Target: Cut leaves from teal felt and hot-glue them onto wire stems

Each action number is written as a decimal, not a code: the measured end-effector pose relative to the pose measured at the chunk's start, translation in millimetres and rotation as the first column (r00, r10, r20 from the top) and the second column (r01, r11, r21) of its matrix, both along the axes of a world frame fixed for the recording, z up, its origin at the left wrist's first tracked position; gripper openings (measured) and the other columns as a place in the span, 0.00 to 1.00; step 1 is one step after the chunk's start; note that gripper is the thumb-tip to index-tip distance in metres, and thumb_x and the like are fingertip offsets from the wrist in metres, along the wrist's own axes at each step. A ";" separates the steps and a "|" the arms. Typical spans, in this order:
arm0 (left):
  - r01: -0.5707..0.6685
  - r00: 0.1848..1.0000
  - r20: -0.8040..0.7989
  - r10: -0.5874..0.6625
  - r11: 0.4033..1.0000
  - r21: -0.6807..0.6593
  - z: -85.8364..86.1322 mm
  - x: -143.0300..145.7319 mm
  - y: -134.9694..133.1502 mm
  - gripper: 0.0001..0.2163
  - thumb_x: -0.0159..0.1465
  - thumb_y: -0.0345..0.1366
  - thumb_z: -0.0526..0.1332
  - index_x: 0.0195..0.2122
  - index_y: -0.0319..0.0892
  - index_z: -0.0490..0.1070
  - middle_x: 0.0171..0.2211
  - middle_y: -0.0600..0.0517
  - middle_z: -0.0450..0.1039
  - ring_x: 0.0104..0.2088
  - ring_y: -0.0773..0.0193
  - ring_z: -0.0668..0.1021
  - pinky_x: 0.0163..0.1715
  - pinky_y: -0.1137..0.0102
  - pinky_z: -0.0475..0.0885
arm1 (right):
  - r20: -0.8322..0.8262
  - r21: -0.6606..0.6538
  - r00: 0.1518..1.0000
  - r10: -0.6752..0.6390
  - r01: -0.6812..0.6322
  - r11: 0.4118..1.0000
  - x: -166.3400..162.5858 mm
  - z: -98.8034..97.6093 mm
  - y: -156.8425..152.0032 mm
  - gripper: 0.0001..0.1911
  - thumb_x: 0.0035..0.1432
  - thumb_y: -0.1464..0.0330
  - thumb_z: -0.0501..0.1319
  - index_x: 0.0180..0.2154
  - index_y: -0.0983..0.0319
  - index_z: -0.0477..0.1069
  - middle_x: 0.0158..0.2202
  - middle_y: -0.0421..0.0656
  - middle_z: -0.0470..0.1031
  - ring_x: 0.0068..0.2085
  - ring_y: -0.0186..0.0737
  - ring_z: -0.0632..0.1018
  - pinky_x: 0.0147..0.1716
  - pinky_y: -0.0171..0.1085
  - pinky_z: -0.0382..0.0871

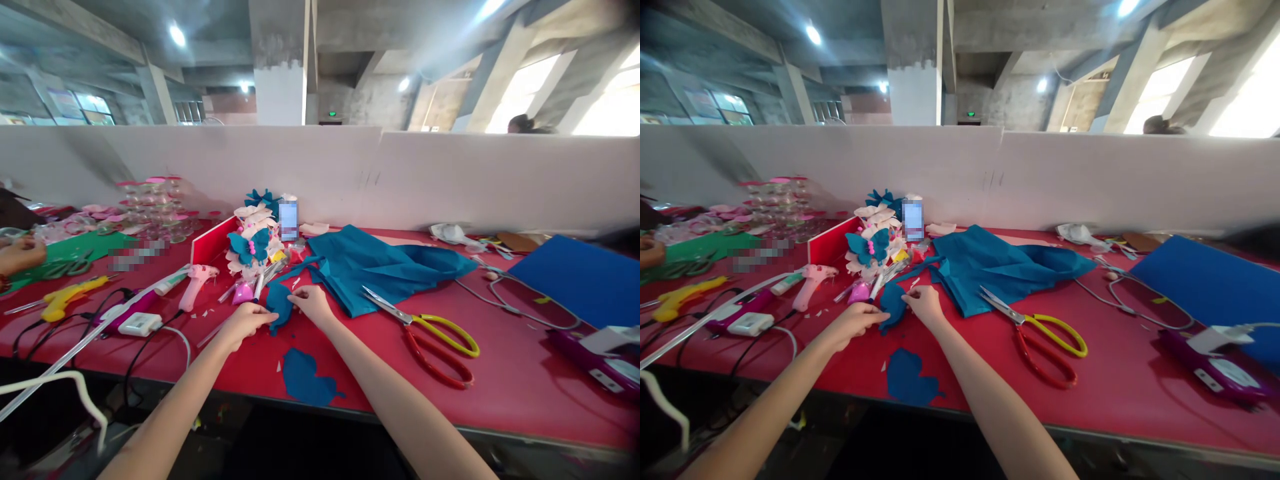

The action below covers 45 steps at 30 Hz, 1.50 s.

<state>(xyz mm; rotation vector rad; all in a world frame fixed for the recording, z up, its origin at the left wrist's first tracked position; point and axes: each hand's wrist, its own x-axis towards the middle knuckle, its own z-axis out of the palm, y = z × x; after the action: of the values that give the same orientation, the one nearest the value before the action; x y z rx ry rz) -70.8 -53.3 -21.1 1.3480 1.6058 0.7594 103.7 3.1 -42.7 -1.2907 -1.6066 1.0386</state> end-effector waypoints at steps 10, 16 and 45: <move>0.045 0.986 -0.164 -0.028 0.994 0.098 -9.8 -1.2 2.2 0.16 0.48 0.50 0.65 0.21 0.41 0.69 0.19 0.53 0.71 0.21 0.65 0.69 0.20 0.73 0.57 | 0.249 0.124 0.965 -0.085 0.055 0.991 1.4 1.0 -3.2 0.07 0.46 0.69 0.68 0.21 0.62 0.72 0.22 0.41 0.75 0.28 0.38 0.76 0.28 0.33 0.67; 0.040 0.963 -0.268 0.023 0.973 0.226 -8.5 -0.6 0.7 0.16 0.44 0.47 0.68 0.20 0.43 0.64 0.18 0.55 0.68 0.24 0.61 0.72 0.22 0.72 0.59 | 0.344 0.209 0.933 -0.109 0.037 0.977 0.7 13.5 -10.9 0.07 0.45 0.72 0.68 0.28 0.64 0.71 0.27 0.42 0.74 0.29 0.38 0.74 0.28 0.33 0.65; 0.519 0.844 -0.187 -0.503 0.678 0.520 -6.4 52.3 -96.5 0.23 0.49 0.45 0.70 0.47 0.50 0.73 0.48 0.48 0.73 0.53 0.52 0.70 0.58 0.59 0.60 | 0.176 0.324 0.983 0.043 -0.099 0.941 93.2 0.4 -178.9 0.11 0.61 0.64 0.58 0.36 0.58 0.78 0.36 0.45 0.80 0.37 0.44 0.80 0.39 0.37 0.74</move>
<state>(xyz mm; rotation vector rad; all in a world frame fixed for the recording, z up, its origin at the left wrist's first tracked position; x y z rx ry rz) -18.5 -149.8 -27.5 2.1234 0.9421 0.8816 196.9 -175.8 -42.3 -1.1189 -1.8742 0.6753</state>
